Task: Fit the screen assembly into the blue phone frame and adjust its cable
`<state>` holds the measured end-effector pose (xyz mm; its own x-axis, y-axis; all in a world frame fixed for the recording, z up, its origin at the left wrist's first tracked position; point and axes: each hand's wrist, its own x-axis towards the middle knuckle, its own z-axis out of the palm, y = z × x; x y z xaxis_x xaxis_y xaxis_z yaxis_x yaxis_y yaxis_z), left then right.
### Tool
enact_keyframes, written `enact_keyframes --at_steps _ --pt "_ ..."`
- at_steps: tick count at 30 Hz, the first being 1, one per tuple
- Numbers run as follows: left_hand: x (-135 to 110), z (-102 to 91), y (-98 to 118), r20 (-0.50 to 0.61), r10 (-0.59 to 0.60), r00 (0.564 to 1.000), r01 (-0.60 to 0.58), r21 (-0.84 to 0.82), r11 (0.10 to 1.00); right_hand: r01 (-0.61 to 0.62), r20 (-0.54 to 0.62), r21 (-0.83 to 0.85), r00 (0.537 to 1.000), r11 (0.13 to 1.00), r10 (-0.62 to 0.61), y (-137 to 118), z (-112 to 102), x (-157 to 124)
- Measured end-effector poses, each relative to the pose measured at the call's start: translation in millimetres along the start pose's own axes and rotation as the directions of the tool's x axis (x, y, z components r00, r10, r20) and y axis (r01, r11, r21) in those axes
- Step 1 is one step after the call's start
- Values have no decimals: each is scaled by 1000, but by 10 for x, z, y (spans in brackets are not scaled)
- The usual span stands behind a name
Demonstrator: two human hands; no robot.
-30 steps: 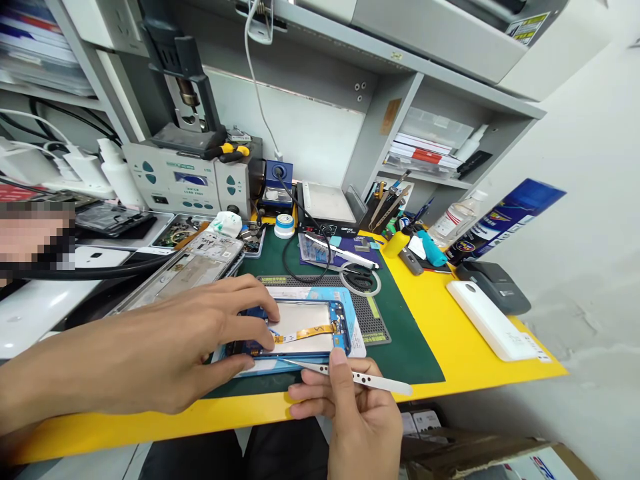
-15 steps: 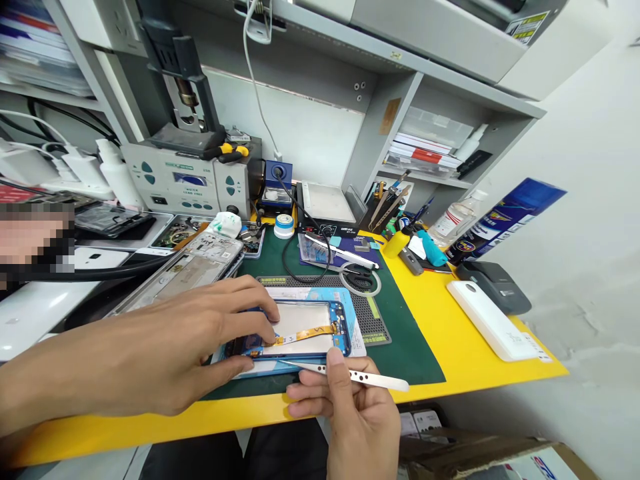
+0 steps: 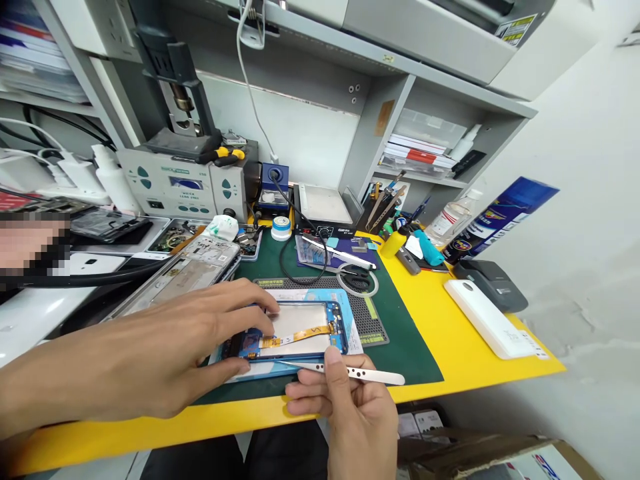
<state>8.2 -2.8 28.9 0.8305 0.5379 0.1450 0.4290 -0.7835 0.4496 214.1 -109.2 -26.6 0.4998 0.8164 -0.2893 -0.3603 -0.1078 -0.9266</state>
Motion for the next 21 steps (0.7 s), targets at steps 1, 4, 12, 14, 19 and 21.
enact_keyframes --at_steps 1,4,12,14,19,21 --pt "0 -4 0 14 -7 1000 6 7 1000 1 -8 -2 1000 1000 -1 0 2 1" --pt "1 -12 2 74 -48 996 47 21 999 7 -36 -6 999 1000 -7 10 2 5" --pt "-24 -27 26 124 -125 984 124 16 992 26 -41 -8 999 1000 -26 73 -39 6" --pt "-26 -25 28 126 -134 983 131 36 991 18 -37 0 999 1000 -18 93 -67 16" --pt "-32 -2 3 103 -139 985 128 99 987 -8 -15 39 1000 999 8 132 -140 43" --pt "-31 -1 -3 99 -125 987 113 114 987 -7 -16 50 1000 999 8 138 -149 47"
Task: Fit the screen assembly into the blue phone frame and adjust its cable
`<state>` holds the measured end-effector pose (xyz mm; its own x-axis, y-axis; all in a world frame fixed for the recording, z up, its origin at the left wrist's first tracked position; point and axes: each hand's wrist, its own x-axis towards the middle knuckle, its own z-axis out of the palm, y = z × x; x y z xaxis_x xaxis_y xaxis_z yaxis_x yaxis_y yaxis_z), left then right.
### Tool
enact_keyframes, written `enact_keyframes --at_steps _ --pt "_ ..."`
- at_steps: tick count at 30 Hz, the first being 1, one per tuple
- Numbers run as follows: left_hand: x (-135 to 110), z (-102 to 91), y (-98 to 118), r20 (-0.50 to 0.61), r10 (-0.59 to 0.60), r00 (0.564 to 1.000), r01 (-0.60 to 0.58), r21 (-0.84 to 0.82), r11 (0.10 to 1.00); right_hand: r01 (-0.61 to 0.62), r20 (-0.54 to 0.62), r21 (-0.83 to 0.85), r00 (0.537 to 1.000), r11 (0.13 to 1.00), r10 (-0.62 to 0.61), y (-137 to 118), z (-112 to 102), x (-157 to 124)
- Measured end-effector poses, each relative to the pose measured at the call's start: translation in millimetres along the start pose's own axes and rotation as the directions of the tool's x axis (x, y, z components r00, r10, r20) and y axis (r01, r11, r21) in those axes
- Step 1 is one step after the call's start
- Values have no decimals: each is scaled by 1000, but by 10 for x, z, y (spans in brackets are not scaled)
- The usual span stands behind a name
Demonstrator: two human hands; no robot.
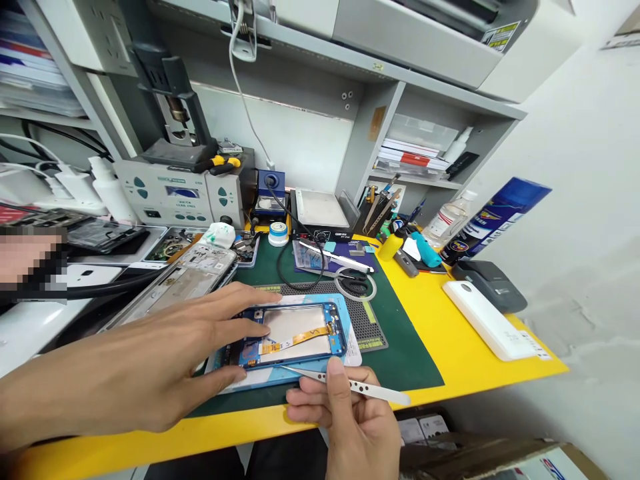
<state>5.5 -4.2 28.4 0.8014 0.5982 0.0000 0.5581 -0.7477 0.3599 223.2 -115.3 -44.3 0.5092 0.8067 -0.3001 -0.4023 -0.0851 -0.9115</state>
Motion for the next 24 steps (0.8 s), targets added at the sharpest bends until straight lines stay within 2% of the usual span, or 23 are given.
enact_keyframes --at_steps 8,16,24 --pt "10 -28 43 27 -4 1000 3 4 1000 -2 20 -22 1000 1000 3 24 30 23" --pt "34 -19 57 72 -13 997 10 42 999 28 -18 -26 999 999 -29 -16 119 -33" --pt "25 -1 45 39 -16 999 17 -12 1000 1 -17 12 1000 1000 -1 24 57 19"
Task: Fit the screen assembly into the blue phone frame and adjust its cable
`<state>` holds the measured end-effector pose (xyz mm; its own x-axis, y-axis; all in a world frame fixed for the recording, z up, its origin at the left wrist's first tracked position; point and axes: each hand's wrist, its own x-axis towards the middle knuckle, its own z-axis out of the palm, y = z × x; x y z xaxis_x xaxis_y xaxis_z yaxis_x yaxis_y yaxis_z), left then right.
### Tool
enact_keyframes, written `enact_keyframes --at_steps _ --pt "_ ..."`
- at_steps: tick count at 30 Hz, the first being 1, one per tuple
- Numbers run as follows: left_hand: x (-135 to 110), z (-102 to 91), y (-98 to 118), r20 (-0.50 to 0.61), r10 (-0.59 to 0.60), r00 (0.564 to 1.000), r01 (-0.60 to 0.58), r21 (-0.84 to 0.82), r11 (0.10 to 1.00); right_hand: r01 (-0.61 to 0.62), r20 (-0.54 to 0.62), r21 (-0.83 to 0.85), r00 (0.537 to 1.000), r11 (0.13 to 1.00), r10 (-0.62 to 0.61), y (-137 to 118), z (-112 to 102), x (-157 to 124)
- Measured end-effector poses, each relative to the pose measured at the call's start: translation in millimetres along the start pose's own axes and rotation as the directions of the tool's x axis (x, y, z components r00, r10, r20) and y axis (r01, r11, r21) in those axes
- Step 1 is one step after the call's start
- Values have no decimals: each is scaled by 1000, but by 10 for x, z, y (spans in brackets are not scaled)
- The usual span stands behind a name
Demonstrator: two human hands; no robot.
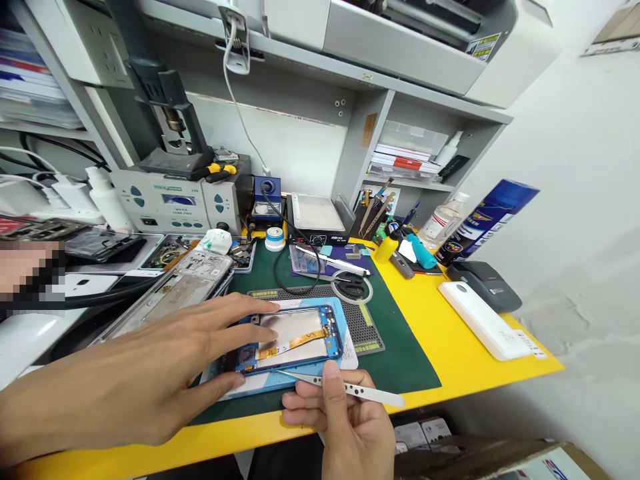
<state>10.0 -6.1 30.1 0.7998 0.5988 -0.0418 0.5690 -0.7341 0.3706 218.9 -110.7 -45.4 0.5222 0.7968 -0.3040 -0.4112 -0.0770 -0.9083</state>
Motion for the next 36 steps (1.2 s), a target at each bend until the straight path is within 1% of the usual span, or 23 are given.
enact_keyframes --at_steps 4,7,15,21,24,28,33,36 --pt "2 -13 18 -25 27 999 -27 -22 999 36 -25 -1 999 999 -36 -12 25 -21" --pt "1 -13 23 -22 35 999 -35 -24 999 27 -18 -2 999 1000 -27 -32 50 -38" --pt "-8 -10 0 12 -7 1000 7 -7 1000 17 -1 -4 1000 1000 -17 -53 71 -45" --pt "-3 -10 -8 22 -8 1000 8 -6 1000 18 -9 -1 1000 1000 -18 -51 67 -44" --pt "4 -14 -3 24 -12 1000 12 -8 1000 7 -17 7 1000 1000 -7 -48 45 -25" --pt "8 -22 8 26 -12 1000 13 -20 1000 -30 14 -3 999 1000 30 -65 37 -9" --pt "-2 -23 8 9 9 1000 -9 -17 1000 -14 -8 0 1000 1000 14 -111 70 -23" --pt "-11 -20 1 -3 -7 1000 7 -22 1000 -45 23 5 999 999 45 -114 49 0"
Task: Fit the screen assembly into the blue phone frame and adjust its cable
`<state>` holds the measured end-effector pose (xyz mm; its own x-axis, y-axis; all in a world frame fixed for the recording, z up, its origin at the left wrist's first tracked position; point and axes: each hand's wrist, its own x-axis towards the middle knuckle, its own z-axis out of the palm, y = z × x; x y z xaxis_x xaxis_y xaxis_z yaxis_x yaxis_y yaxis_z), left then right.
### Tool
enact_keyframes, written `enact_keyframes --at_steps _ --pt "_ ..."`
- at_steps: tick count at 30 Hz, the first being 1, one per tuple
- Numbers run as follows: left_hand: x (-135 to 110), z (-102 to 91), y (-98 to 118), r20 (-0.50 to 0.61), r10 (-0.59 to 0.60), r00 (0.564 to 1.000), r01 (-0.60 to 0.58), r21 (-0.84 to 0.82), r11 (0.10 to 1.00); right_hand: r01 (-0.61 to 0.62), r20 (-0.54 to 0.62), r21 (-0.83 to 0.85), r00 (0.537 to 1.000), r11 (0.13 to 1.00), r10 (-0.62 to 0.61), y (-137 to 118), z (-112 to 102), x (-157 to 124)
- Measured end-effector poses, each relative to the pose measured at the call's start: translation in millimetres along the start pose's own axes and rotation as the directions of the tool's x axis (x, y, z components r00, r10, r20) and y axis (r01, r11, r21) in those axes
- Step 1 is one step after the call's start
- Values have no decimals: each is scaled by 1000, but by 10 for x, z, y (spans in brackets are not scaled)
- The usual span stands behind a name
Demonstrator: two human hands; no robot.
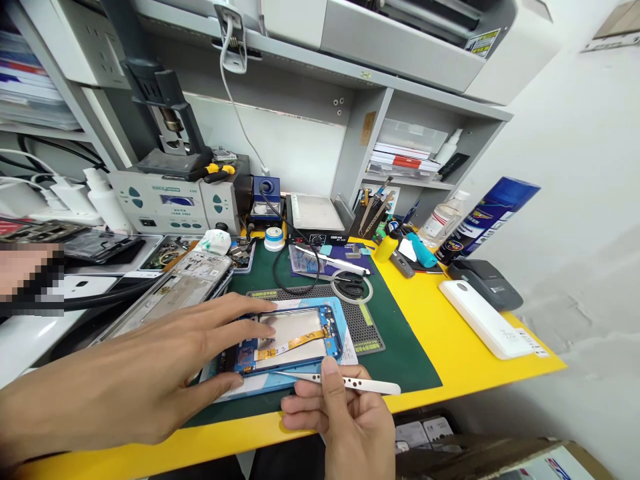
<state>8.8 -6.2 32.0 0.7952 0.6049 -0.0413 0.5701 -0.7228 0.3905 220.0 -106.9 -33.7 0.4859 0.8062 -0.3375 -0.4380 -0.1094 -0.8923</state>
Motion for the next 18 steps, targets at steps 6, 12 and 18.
enact_keyframes --at_steps 6,12,18 --pt "10 3 -12 3 -41 999 41 -16 999 -4 -9 2 1000 1000 4 -8 10 -2" --pt "-16 20 -33 -36 -9 999 8 -31 999 14 -64 -26 998 1000 -15 -42 86 -76" --pt "0 21 -31 -32 -16 999 15 -26 1000 13 -66 -22 998 1000 -14 -51 97 -83"
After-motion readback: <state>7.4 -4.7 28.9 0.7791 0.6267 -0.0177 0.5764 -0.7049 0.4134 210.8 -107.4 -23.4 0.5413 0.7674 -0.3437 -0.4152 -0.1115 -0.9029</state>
